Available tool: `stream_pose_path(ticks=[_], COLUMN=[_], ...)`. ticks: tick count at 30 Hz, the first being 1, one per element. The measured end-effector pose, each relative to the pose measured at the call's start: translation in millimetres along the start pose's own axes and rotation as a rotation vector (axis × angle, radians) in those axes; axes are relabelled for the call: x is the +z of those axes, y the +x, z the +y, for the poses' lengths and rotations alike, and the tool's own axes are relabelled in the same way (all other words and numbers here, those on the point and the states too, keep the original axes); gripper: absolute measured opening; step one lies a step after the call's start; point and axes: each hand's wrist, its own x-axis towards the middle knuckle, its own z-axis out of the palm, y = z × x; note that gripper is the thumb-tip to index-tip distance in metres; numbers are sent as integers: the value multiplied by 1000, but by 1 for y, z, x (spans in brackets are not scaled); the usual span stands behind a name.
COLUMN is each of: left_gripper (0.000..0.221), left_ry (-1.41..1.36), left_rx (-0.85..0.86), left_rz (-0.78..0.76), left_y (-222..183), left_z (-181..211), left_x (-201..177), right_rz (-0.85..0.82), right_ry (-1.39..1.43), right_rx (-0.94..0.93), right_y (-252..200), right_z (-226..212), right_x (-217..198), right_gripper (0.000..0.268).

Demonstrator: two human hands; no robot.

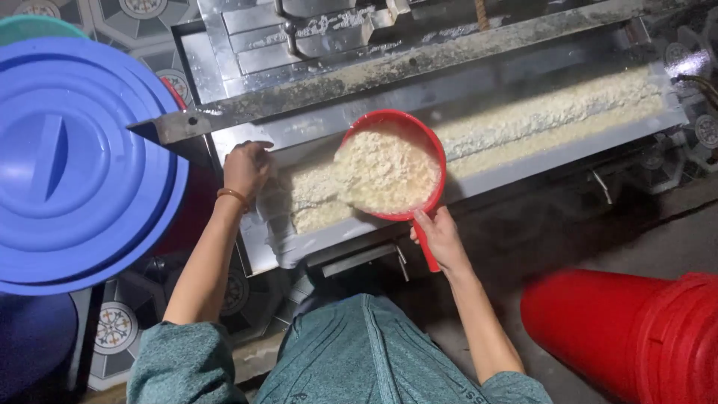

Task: Pouring a grainy food mixture from a large tub into a processing machine using a plastic scoop.

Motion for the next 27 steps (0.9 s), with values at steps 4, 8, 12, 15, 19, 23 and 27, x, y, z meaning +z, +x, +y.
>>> stream_pose_path(ticks=[4,8,12,15,19,23,27], left_gripper=[35,23,16,15,16,17,21], left_ry=[238,31,-130,-172,-186,-175,-134], left_rx=[-8,-39,-43,-42,-85,24,-23], left_rz=[-93,-60,-53,-64,-82,-52,-16], left_y=[5,8,8,11,11,10,7], left_z=[-1,-4,-16,-24,-21,-45,-61], left_x=[7,3,-2,-5,-13,-2,11], right_rz=[64,89,137,195,278,351,377], right_ry=[-1,38,53,36,6,16,108], right_rx=[-10,7,-27,-56,-103,-131,-113], right_y=[14,28,36,39,49,57,62], right_z=[6,22,36,34,42,40,35], right_x=[-21,-42,-61,-77,-103,-122,-151], right_gripper=[29,31,31,30,30,30,30])
